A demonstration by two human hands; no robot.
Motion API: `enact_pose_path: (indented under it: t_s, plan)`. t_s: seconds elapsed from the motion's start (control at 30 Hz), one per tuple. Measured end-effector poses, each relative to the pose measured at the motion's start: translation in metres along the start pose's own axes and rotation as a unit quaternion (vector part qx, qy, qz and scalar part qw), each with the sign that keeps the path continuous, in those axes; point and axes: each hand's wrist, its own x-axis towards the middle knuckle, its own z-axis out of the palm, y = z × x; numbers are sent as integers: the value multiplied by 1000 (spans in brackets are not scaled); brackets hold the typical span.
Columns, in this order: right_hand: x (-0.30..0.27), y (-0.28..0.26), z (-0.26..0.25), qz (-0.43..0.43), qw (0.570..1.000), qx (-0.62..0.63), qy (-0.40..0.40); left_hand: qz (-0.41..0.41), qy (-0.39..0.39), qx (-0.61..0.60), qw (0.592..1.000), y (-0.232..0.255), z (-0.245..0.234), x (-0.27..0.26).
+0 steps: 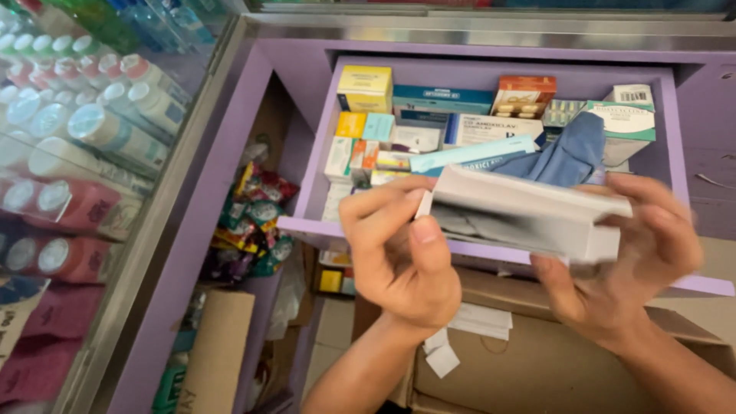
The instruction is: The person cleans a white foil medicine packet and a blue cardboard medicine box using a blue cloth. They wipe the surfaces of both items thoroughly, handling them one at a time, and place them back into a purple drawer filled with various other medicine boxes.
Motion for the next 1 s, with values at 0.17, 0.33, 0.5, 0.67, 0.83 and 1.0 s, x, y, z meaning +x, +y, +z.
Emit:
enact_pose_path:
  t_s: [0.17, 0.33, 0.5, 0.67, 0.83, 1.0]
  plan:
    - [-19, 28, 25, 124, 990, 70, 3, -44, -42, 8, 998, -20, -3, -4]
    - [22, 27, 45, 172, 948, 267, -23, -43, -100, 165, 980, -48, -5, 6]
    - [-11, 51, 73, 166, 953, 250, 40, -61, -119, 136, 982, -67, -11, -1]
    - [6, 46, 68, 140, 968, 201, 58, -35, -101, 94, 990, -64, -8, 3]
    - [11, 52, 60, 89, 973, 172, 126, -91, -83, -41, 992, -57, 3, 14]
    - [3, 52, 60, 82, 977, 153, 126, 0, -112, 60, 992, -67, -2, 1]
